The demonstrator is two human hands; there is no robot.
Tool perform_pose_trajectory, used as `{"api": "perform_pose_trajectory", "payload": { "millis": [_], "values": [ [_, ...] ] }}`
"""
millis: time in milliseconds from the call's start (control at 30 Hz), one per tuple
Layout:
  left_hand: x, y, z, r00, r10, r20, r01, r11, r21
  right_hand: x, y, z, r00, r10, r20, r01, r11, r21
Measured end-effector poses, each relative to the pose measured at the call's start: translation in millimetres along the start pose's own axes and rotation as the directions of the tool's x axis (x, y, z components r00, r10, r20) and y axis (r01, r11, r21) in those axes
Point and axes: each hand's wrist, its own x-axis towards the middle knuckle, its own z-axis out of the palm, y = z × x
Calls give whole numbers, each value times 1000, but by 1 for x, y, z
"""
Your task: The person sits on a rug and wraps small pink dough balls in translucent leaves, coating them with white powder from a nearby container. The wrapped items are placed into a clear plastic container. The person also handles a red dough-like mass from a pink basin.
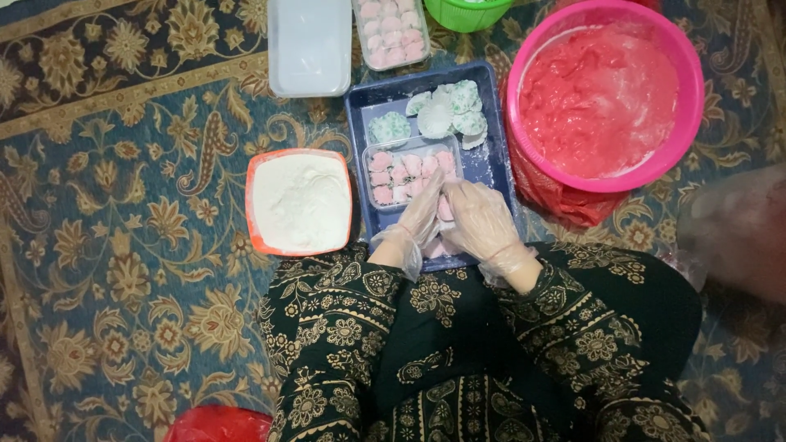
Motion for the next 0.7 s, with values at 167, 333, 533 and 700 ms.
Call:
{"api": "perform_pose_trajectory", "payload": {
  "millis": [167, 333, 533, 700],
  "values": [
    [-12, 20, -8, 998, 59, 23, -61, 990, 129, 8, -9, -23, 999, 36, 31, -42, 975, 216],
    [-3, 10, -6, 998, 56, -34, -56, 998, -5, 7, -13, -22, 1000, -10, -26, 14, 987, 158],
    [-42, 26, 32, 998, 53, -23, -53, 999, 0, 4, -17, -9, 997, 7, -72, 8, 979, 203],
    [-11, 16, 4, 997, 56, 47, -56, 998, 15, 7, -16, -8, 994, 91, -68, -67, 951, 300]
  ]
}}
